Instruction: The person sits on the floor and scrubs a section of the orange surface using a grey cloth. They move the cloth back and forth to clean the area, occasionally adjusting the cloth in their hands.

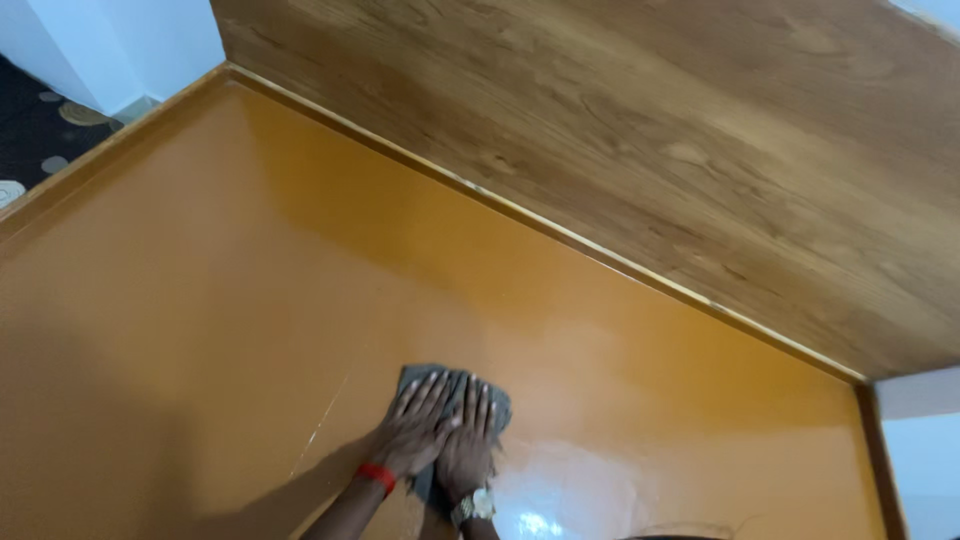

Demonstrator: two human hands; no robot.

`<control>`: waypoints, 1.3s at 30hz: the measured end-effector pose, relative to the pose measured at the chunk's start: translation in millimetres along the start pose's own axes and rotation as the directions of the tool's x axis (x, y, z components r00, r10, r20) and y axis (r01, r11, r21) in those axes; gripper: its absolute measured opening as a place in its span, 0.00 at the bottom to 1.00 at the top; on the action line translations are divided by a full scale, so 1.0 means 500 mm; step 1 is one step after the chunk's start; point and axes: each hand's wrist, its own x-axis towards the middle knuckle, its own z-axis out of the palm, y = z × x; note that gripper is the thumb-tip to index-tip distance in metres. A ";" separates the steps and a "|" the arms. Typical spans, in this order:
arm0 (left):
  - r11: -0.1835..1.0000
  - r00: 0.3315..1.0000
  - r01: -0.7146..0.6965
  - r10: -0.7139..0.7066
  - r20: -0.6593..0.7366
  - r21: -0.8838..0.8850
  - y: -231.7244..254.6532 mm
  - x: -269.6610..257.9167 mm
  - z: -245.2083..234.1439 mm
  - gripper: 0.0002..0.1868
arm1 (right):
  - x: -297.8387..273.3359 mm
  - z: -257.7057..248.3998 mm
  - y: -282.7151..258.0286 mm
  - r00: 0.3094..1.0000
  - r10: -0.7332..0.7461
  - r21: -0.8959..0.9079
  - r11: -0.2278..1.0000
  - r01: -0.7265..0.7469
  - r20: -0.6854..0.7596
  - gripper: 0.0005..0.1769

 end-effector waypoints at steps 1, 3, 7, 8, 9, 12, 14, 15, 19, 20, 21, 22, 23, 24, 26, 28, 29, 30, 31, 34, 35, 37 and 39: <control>0.996 0.984 0.063 -0.051 0.173 -0.063 -0.025 0.045 0.009 0.40 | 0.040 0.012 0.005 1.000 -0.006 -0.035 0.999 0.005 -0.014 0.33; 0.985 0.948 0.130 -0.090 0.306 -0.111 -0.061 0.114 0.024 0.41 | 0.117 0.033 0.017 1.000 -0.006 -0.108 0.994 0.003 -0.029 0.33; 0.987 0.975 0.125 -0.104 0.199 -0.099 -0.122 0.242 0.049 0.40 | 0.252 0.052 0.038 0.999 0.042 -0.040 0.998 -0.043 -0.025 0.34; 0.984 0.979 0.135 -0.114 0.171 -0.114 -0.131 0.271 0.053 0.40 | 0.288 0.054 0.045 0.998 0.043 -0.001 0.999 -0.043 -0.045 0.34; 0.981 0.982 0.144 -0.125 0.144 -0.130 -0.140 0.294 0.056 0.40 | 0.326 0.057 0.049 0.980 0.081 -0.162 0.985 -0.051 0.182 0.33; 0.977 0.979 0.156 -0.134 0.153 -0.143 -0.143 0.283 0.066 0.39 | 0.309 0.059 0.056 0.896 0.148 -0.326 0.945 -0.004 0.419 0.31; 0.985 0.984 0.141 -0.127 0.128 -0.103 -0.141 0.290 0.057 0.40 | 0.298 0.051 0.043 0.996 0.005 -0.018 1.000 -0.007 -0.091 0.34; 0.989 0.986 0.133 -0.125 0.112 -0.070 -0.137 0.280 0.039 0.41 | 0.309 0.040 0.027 0.997 0.030 -0.003 1.000 -0.030 -0.069 0.34; 0.984 0.984 0.107 -0.083 0.160 -0.142 -0.132 0.152 0.006 0.40 | 0.188 0.016 -0.036 0.997 0.073 0.147 0.986 -0.074 0.013 0.35; 0.991 0.986 0.088 -0.072 0.150 -0.103 -0.138 0.111 -0.010 0.41 | 0.161 0.014 -0.059 0.999 0.050 0.214 0.976 -0.048 -0.005 0.35; 0.995 0.988 0.071 -0.061 0.140 -0.064 -0.138 0.059 -0.027 0.41 | 0.131 0.013 -0.086 1.000 0.026 0.149 0.988 -0.028 0.013 0.34; 0.998 0.997 0.039 -0.036 0.069 -0.040 -0.145 0.012 -0.047 0.40 | 0.100 0.013 -0.114 0.999 0.006 0.085 0.996 -0.009 0.034 0.32; 1.000 1.000 0.009 -0.009 -0.001 -0.013 -0.153 -0.033 -0.066 0.40 | 0.071 0.013 -0.142 0.997 -0.043 0.049 0.998 0.040 0.059 0.33; 1.000 0.999 0.014 -0.014 -0.046 0.002 -0.153 -0.081 -0.081 0.40 | 0.038 0.014 -0.165 0.992 -0.090 0.012 0.996 0.090 0.089 0.34; 0.999 0.995 0.007 -0.004 -0.104 0.032 -0.161 -0.167 -0.113 0.40 | -0.016 0.022 -0.217 0.986 -0.151 -0.047 0.987 0.155 0.077 0.36; 0.998 0.991 -0.017 0.025 -0.130 0.063 -0.167 -0.243 -0.142 0.39 | -0.057 0.026 -0.255 0.974 -0.226 -0.116 0.967 0.228 0.031 0.37; 0.997 0.988 0.000 0.011 -0.156 0.072 -0.161 -0.261 -0.146 0.38 | -0.072 0.027 -0.268 0.962 -0.273 -0.157 0.950 0.268 -0.011 0.38; 0.997 0.983 0.013 0.002 -0.181 0.079 -0.157 -0.271 -0.149 0.38 | -0.075 0.028 -0.277 0.947 -0.317 -0.201 0.932 0.301 -0.054 0.39; 0.996 0.978 0.026 -0.007 -0.207 0.087 -0.160 -0.274 -0.151 0.37 | -0.068 0.029 -0.280 0.955 -0.297 -0.152 0.943 0.295 0.009 0.39; 0.997 0.985 0.041 -0.029 -0.171 0.068 -0.159 -0.275 -0.151 0.38 | -0.068 0.014 -0.272 0.953 -0.239 -0.041 0.967 0.250 0.188 0.40; 0.997 0.991 0.054 -0.047 -0.122 0.048 -0.153 -0.278 -0.154 0.38 | -0.068 0.008 -0.268 0.948 -0.227 -0.024 0.971 0.239 0.224 0.39; 0.997 0.996 0.079 -0.078 -0.033 0.018 -0.154 -0.268 -0.155 0.39 | -0.059 0.006 -0.268 0.946 -0.227 0.012 0.973 0.230 0.232 0.38; 0.994 0.991 0.104 -0.101 -0.091 0.026 -0.153 -0.249 -0.155 0.39 | -0.051 0.004 -0.267 0.955 -0.234 0.045 0.972 0.230 0.184 0.38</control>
